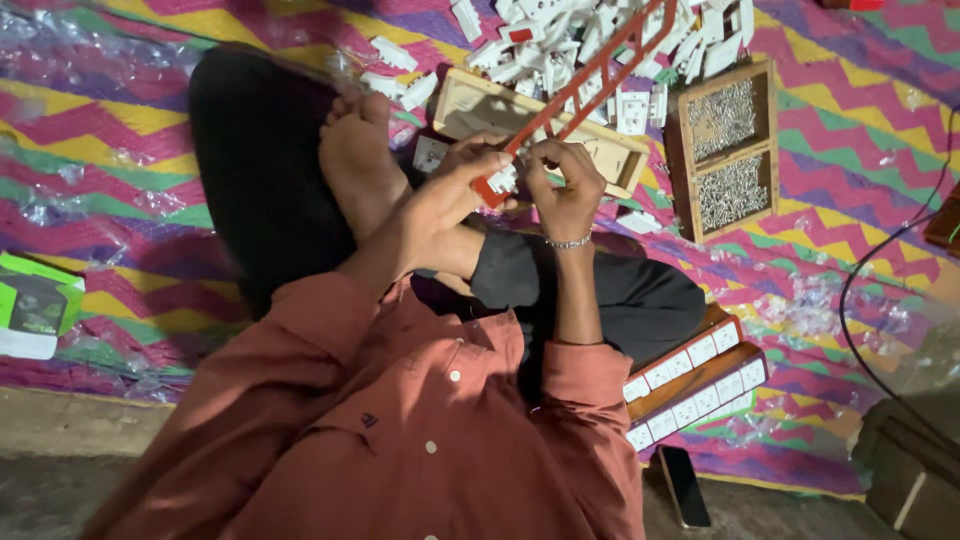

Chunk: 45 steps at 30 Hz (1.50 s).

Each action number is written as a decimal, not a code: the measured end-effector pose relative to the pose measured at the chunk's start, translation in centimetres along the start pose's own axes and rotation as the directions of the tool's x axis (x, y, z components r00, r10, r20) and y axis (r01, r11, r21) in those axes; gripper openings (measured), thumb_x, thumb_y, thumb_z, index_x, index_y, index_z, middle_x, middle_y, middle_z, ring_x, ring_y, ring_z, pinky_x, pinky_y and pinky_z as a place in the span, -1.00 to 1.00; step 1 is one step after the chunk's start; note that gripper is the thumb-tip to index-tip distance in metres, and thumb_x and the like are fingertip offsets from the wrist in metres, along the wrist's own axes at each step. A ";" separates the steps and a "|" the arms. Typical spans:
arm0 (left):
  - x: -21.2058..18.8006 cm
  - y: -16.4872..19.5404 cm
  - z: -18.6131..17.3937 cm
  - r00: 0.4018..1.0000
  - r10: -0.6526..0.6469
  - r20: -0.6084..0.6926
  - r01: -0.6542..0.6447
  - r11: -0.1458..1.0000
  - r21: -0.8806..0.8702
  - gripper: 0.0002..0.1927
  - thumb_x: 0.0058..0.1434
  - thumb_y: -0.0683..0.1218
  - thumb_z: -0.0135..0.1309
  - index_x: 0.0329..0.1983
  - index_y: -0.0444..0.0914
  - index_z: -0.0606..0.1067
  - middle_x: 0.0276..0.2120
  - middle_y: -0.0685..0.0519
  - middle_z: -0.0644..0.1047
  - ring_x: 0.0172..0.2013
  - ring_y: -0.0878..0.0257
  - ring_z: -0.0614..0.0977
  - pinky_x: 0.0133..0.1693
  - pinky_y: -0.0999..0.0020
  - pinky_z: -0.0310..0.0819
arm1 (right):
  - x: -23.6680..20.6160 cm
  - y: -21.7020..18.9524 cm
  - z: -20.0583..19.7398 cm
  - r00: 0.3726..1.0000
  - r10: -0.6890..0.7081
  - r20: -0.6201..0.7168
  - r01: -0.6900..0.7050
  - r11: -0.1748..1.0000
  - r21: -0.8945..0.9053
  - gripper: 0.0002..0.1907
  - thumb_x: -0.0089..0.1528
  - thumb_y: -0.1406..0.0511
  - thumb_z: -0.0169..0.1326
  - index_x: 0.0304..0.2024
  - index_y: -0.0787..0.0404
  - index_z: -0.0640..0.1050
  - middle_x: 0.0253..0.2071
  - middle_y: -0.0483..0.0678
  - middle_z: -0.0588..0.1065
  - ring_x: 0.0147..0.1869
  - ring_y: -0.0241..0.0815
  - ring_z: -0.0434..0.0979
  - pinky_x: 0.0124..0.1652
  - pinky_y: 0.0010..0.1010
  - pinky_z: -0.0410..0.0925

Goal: The person sits on a mat and assembles white plastic electrical socket modules into a red plastic frame. They pick up each module, align it with the frame, and press it into place. The person also reaches into a wooden box to retrieve small metal fasteners and places them into the modules.

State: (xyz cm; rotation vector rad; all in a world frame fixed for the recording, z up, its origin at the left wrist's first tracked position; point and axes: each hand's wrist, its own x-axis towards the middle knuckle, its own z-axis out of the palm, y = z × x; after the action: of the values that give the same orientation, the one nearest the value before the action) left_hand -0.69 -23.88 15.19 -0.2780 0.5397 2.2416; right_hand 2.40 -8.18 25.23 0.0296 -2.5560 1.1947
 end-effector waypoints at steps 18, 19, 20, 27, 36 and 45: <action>0.5 -0.3 -0.3 0.999 0.017 0.051 -0.018 0.999 0.033 -0.76 0.27 -0.13 0.20 -0.02 -0.21 0.50 -0.13 0.10 0.57 -0.05 0.28 0.57 -0.33 0.10 0.60 | 0.0 -0.1 0.7 1.000 0.000 -0.013 0.000 1.000 -0.012 -0.91 0.22 0.50 0.24 -0.23 0.33 0.61 -0.22 0.02 0.61 -0.17 -0.14 0.60 -0.12 -0.37 0.45; 0.5 -0.3 -0.2 0.998 0.038 0.055 -0.040 0.998 0.040 -0.76 0.30 -0.14 0.20 0.02 -0.22 0.51 -0.11 0.09 0.56 -0.02 0.28 0.56 -0.27 0.11 0.60 | 0.0 -0.1 0.7 1.000 0.018 -0.016 -0.018 1.000 0.003 -0.91 0.23 0.49 0.25 -0.23 0.33 0.61 -0.23 0.02 0.60 -0.18 -0.15 0.60 -0.13 -0.38 0.45; 0.5 -0.3 -0.1 0.997 0.058 0.056 -0.061 0.997 0.046 -0.75 0.33 -0.16 0.21 0.06 -0.23 0.51 -0.09 0.07 0.56 0.01 0.28 0.55 -0.21 0.13 0.59 | 0.0 0.0 0.7 0.999 0.037 -0.017 -0.037 0.999 0.019 -0.92 0.23 0.48 0.26 -0.23 0.33 0.61 -0.23 0.03 0.60 -0.19 -0.16 0.59 -0.14 -0.39 0.45; 0.3 -0.1 0.2 1.000 0.010 0.030 -0.011 0.999 0.049 -0.78 0.29 -0.15 0.20 -0.02 -0.23 0.52 -0.14 0.08 0.54 -0.07 0.27 0.56 -0.36 0.11 0.57 | -0.3 0.6 0.6 0.997 0.073 -0.008 -0.073 0.996 0.060 -0.91 0.26 0.46 0.25 -0.19 0.37 0.62 -0.22 0.04 0.57 -0.18 -0.20 0.56 -0.15 -0.41 0.43; 0.8 -1.1 -0.3 0.989 0.146 -0.019 -0.132 0.936 0.326 -0.78 0.29 -0.12 0.20 -0.01 -0.21 0.55 -0.12 0.12 0.59 -0.07 0.34 0.60 -0.27 0.34 0.55 | -0.8 1.1 1.6 0.984 0.168 -0.057 -0.160 0.980 0.118 -0.91 0.31 0.41 0.22 -0.18 0.35 0.59 -0.24 0.02 0.58 -0.21 -0.22 0.56 -0.15 -0.43 0.43; 0.7 -1.3 -0.2 0.978 0.202 -0.054 -0.193 0.971 0.143 -0.79 0.30 -0.16 0.20 0.00 -0.22 0.54 -0.17 0.10 0.57 -0.17 0.31 0.61 -0.31 0.29 0.53 | -0.5 0.5 0.9 1.000 -0.009 -0.023 0.009 1.000 -0.019 -0.84 0.24 0.44 0.24 -0.12 0.34 0.62 -0.15 0.10 0.59 -0.12 -0.07 0.64 -0.09 -0.37 0.47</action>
State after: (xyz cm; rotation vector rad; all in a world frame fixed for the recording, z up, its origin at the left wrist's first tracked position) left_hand -0.19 -22.75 14.40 -0.2389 0.7851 2.3796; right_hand 2.60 -8.57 24.17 0.0231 -2.5443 1.1606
